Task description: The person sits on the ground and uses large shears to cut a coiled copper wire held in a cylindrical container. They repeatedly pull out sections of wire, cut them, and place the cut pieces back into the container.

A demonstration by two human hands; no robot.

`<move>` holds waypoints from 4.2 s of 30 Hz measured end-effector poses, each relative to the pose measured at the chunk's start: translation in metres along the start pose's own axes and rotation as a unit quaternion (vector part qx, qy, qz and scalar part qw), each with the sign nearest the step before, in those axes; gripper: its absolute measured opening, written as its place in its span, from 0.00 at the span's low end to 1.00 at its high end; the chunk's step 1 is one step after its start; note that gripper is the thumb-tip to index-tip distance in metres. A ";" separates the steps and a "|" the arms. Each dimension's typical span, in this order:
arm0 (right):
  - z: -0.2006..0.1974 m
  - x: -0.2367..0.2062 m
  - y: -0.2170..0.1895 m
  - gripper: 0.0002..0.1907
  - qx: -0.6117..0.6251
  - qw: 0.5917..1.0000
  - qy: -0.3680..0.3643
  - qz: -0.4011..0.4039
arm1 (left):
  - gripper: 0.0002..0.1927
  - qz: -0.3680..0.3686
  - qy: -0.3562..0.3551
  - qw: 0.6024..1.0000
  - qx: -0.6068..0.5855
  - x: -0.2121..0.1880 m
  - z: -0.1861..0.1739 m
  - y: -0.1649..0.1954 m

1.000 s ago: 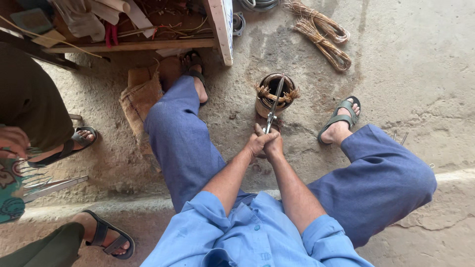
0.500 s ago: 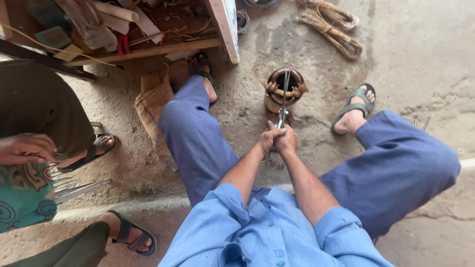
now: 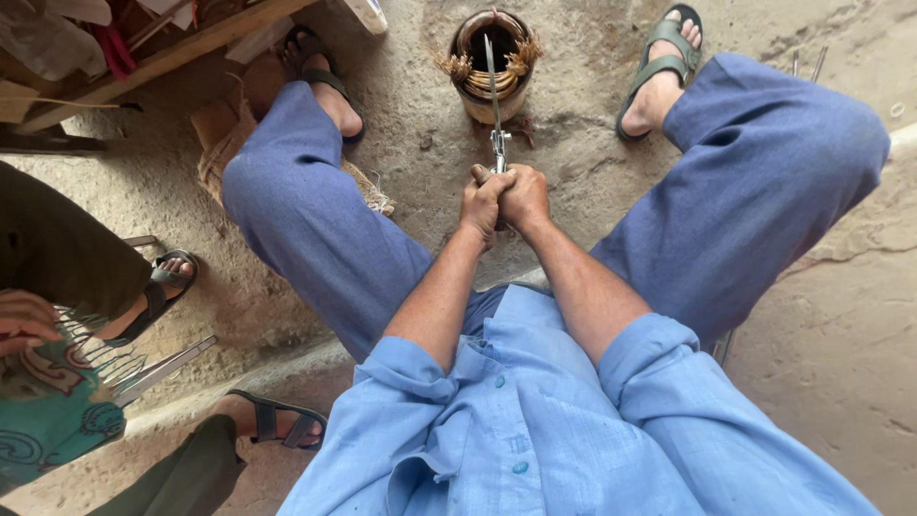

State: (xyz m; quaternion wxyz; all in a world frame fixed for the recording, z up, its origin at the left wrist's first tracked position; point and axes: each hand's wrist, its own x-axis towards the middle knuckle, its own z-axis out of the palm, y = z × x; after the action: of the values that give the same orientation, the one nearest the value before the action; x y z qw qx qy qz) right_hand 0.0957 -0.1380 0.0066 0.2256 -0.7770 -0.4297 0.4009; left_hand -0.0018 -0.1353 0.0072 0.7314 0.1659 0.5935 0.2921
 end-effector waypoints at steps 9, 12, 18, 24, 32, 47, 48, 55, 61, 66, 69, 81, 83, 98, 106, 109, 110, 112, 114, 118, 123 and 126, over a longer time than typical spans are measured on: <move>0.002 0.033 -0.006 0.34 0.014 0.999 -0.026 0.039 | 0.34 -0.068 -0.082 0.994 -0.001 0.029 -0.003 0.012; 0.004 0.038 -0.006 0.34 0.009 0.999 -0.019 0.030 | 0.34 -0.066 -0.091 0.994 -0.003 0.037 -0.007 0.014; -0.003 0.032 -0.016 0.36 0.024 0.997 -0.044 0.054 | 0.27 0.012 -0.079 0.997 0.009 0.036 -0.002 0.009; -0.004 0.007 -0.016 0.33 0.024 0.999 -0.003 0.038 | 0.22 0.057 -0.016 0.998 0.015 0.022 -0.004 0.004; 0.002 0.008 0.004 0.28 0.042 0.998 0.044 -0.016 | 0.29 0.050 0.036 0.991 0.122 0.002 0.003 0.002; -0.148 -0.035 -0.088 0.15 0.164 0.963 -0.189 0.098 | 0.34 0.448 0.237 0.729 0.461 0.059 -0.018 0.093; -0.165 -0.044 -0.092 0.13 0.166 0.969 -0.168 0.076 | 0.38 0.473 0.208 0.694 0.501 0.061 -0.015 0.105; -0.221 -0.034 -0.087 0.12 0.183 0.983 -0.026 0.014 | 0.33 0.289 0.089 0.603 0.739 0.082 0.033 0.163; -0.196 -0.030 -0.087 0.12 0.267 0.961 -0.070 0.033 | 0.20 0.260 0.070 0.615 0.741 0.094 0.040 0.169; -0.181 -0.025 -0.093 0.15 0.141 0.983 -0.116 0.019 | 0.10 0.330 0.052 0.639 0.693 0.108 0.018 0.163; -0.175 -0.023 -0.094 0.15 0.104 0.987 -0.123 0.019 | 0.06 0.351 0.048 0.640 0.682 0.118 0.007 0.159; -0.167 -0.018 -0.072 0.12 0.251 0.960 -0.104 0.066 | 0.06 0.306 0.056 0.748 0.587 0.126 -0.002 0.170; -0.166 -0.018 -0.065 0.12 0.267 0.957 -0.093 0.065 | 0.09 0.371 0.047 0.712 0.595 0.124 0.000 0.168; -0.257 -0.023 -0.094 0.17 0.010 0.977 -0.147 -0.155 | 0.17 0.435 0.090 0.644 0.622 0.096 0.012 0.167; -0.291 0.012 -0.117 0.17 0.016 0.996 -0.065 -0.051 | 0.22 0.367 0.088 0.705 0.601 0.101 0.015 0.174; -0.288 0.014 -0.115 0.18 0.030 0.997 -0.028 -0.069 | 0.25 0.377 0.107 0.715 0.579 0.108 0.012 0.172; -0.288 0.014 -0.114 0.18 0.027 0.996 -0.016 -0.087 | 0.25 0.373 0.113 0.719 0.576 0.109 0.012 0.172; -0.289 0.013 -0.110 0.18 0.031 0.995 -0.008 -0.091 | 0.23 0.370 0.099 0.697 0.606 0.109 0.012 0.171; -0.288 0.010 -0.107 0.16 0.056 0.992 0.004 -0.111 | 0.21 0.382 0.082 0.677 0.624 0.106 0.012 0.171; -0.287 0.006 -0.105 0.12 0.096 0.976 -0.019 -0.194 | 0.30 0.367 0.035 0.667 0.647 0.098 0.012 0.167; -0.287 -0.001 -0.109 0.07 0.119 0.982 -0.052 -0.134 | 0.41 0.507 0.126 0.546 0.655 0.093 0.022 0.155; -0.287 -0.002 -0.119 0.11 0.185 0.971 -0.074 -0.133 | 0.46 0.419 0.064 0.606 0.673 0.086 0.046 0.153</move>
State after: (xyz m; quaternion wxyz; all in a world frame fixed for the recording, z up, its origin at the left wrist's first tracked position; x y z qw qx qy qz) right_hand 0.2715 -0.0786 0.2550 0.3842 -0.6258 -0.4627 0.4966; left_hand 0.0179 0.0415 0.0415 0.1715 0.8225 0.5339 0.0947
